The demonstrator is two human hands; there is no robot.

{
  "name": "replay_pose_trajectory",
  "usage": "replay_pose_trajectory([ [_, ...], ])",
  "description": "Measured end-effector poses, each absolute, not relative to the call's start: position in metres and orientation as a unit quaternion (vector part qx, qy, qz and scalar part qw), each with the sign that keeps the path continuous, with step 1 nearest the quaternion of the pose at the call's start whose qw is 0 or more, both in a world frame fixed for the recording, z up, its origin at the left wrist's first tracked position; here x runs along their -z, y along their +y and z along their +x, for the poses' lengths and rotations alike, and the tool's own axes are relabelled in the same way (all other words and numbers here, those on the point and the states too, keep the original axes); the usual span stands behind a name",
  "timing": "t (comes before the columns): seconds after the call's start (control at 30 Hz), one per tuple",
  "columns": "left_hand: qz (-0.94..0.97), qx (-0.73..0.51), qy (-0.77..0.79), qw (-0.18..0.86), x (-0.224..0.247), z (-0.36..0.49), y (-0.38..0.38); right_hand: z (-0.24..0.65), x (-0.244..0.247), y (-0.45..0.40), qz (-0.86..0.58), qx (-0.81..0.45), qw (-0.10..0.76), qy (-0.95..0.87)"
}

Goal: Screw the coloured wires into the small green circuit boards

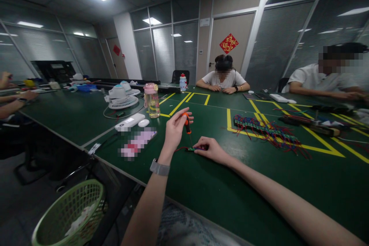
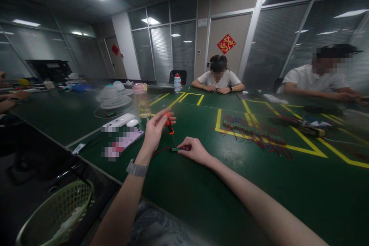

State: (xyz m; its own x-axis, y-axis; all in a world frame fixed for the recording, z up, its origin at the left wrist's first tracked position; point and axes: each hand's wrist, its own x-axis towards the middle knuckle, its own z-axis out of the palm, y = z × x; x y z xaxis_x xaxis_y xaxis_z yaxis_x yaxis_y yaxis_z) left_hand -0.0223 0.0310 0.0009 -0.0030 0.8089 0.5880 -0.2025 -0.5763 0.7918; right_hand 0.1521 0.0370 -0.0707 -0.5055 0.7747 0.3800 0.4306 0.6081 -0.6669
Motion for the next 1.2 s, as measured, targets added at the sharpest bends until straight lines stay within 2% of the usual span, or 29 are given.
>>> replay_pose_trajectory([
  [0.17,0.621,-0.671,0.322,0.245,-0.0021,-0.0235,0.0286,0.1513,0.069,0.0356,-0.369,-0.251,0.335,-0.83],
  [0.33,0.616,-0.649,0.273,0.353,-0.0031,-0.0222,0.0273,0.1513,0.0687,0.0355,-0.367,-0.254,0.334,-0.83],
  [0.5,0.636,-0.657,0.323,0.246,-0.0037,-0.0233,0.0274,0.1514,0.0698,0.0362,-0.366,-0.252,0.337,-0.83],
  [0.67,0.617,-0.65,0.277,0.346,-0.0036,-0.0231,0.0271,0.152,0.0697,0.0362,-0.366,-0.255,0.338,-0.829],
  [0.83,0.63,-0.662,0.32,0.25,-0.0033,-0.0231,0.0279,0.1517,0.0691,0.0359,-0.367,-0.254,0.336,-0.829],
  [0.97,0.623,-0.651,0.289,0.324,-0.0031,-0.0231,0.0285,0.1518,0.0693,0.0362,-0.367,-0.252,0.336,-0.83],
  [1.13,0.632,-0.662,0.32,0.244,-0.0032,-0.0234,0.0285,0.1521,0.0698,0.037,-0.364,-0.244,0.334,-0.835],
  [1.2,0.635,-0.655,0.298,0.282,-0.0028,-0.0232,0.0288,0.152,0.0695,0.0367,-0.365,-0.248,0.335,-0.833],
])
